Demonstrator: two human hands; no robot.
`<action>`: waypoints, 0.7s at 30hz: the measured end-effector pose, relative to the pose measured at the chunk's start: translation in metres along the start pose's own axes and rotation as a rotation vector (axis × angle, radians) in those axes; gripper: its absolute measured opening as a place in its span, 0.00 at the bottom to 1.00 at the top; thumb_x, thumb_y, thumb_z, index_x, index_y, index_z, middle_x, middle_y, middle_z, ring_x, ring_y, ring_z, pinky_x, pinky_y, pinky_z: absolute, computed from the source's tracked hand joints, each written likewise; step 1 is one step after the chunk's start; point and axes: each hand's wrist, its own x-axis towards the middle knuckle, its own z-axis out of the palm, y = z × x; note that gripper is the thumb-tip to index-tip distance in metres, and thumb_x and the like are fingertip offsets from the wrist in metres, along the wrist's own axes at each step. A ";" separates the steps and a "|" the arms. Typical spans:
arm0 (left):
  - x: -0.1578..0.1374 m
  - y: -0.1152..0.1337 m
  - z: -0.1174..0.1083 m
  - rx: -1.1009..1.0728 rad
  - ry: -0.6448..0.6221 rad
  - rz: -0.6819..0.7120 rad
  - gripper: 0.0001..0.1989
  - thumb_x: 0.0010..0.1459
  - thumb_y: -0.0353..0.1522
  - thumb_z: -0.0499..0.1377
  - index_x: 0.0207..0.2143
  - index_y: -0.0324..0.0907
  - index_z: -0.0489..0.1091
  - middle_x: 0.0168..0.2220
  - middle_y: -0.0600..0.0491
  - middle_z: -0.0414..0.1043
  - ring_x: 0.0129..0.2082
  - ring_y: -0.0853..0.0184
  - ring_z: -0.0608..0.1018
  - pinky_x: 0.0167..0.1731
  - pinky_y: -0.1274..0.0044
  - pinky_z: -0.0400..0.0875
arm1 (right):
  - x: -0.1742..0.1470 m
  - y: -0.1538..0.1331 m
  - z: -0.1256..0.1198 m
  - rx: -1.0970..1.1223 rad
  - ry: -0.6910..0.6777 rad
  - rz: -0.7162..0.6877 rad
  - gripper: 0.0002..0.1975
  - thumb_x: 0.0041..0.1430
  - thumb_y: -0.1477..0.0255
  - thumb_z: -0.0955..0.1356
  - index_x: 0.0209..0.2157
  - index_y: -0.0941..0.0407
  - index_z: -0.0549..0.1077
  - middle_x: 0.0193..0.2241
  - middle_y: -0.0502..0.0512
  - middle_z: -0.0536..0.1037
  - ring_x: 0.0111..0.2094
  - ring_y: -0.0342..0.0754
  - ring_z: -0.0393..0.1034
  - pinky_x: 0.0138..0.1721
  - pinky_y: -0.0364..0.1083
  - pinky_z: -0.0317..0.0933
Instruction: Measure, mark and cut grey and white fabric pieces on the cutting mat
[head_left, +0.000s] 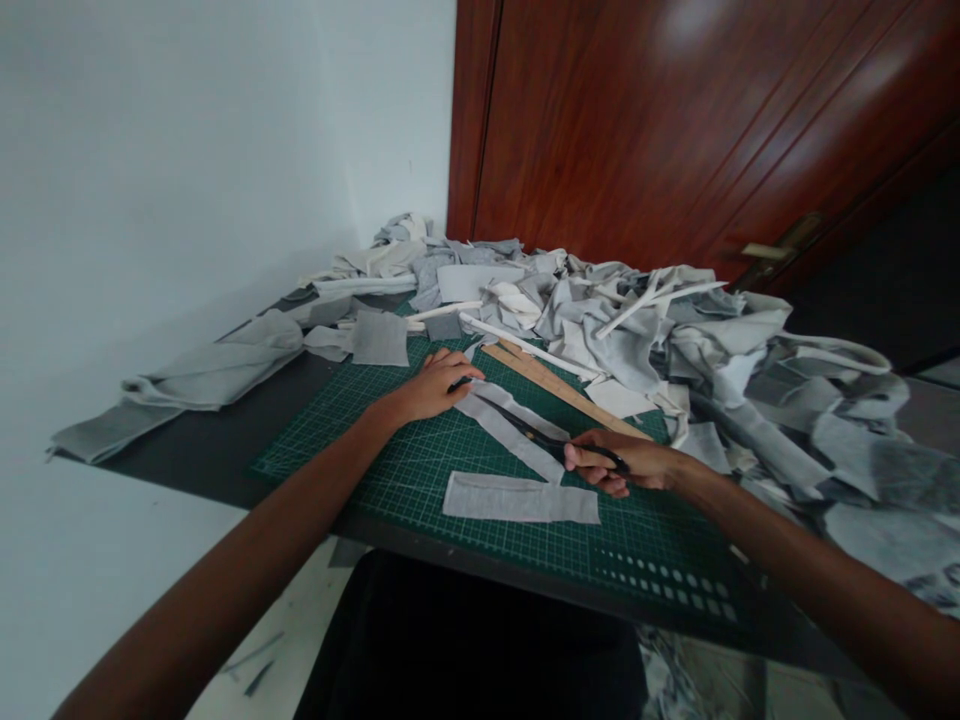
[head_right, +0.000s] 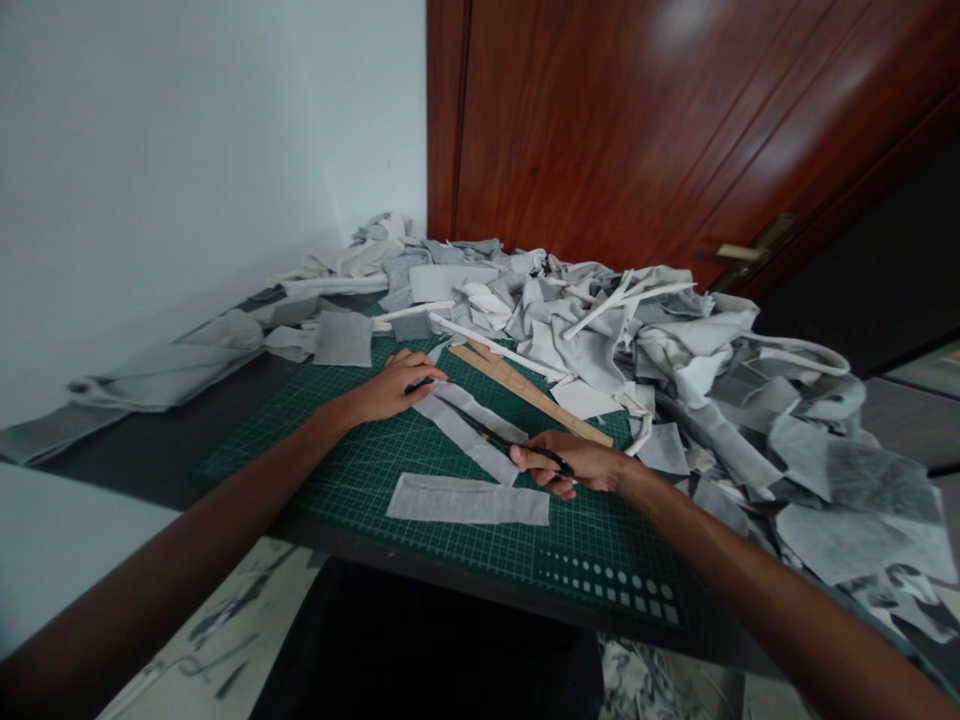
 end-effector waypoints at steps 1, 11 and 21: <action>0.000 -0.001 0.000 0.002 0.003 0.000 0.15 0.71 0.33 0.54 0.54 0.46 0.76 0.50 0.48 0.72 0.53 0.55 0.69 0.55 0.63 0.60 | 0.000 0.000 0.000 -0.001 0.002 -0.004 0.33 0.52 0.40 0.75 0.32 0.55 0.64 0.18 0.36 0.56 0.14 0.32 0.48 0.14 0.36 0.44; 0.001 -0.001 0.001 0.025 0.018 -0.009 0.15 0.70 0.33 0.53 0.53 0.46 0.76 0.49 0.48 0.73 0.53 0.56 0.69 0.55 0.63 0.60 | 0.000 -0.002 0.002 -0.007 0.018 0.024 0.34 0.50 0.41 0.76 0.28 0.53 0.59 0.17 0.36 0.56 0.14 0.32 0.48 0.13 0.36 0.44; 0.002 0.001 -0.001 0.023 0.004 -0.022 0.16 0.70 0.34 0.52 0.54 0.46 0.76 0.50 0.47 0.73 0.52 0.56 0.69 0.54 0.63 0.61 | 0.001 -0.002 0.002 0.038 0.015 0.042 0.34 0.49 0.47 0.80 0.26 0.53 0.57 0.17 0.36 0.57 0.14 0.31 0.48 0.13 0.35 0.43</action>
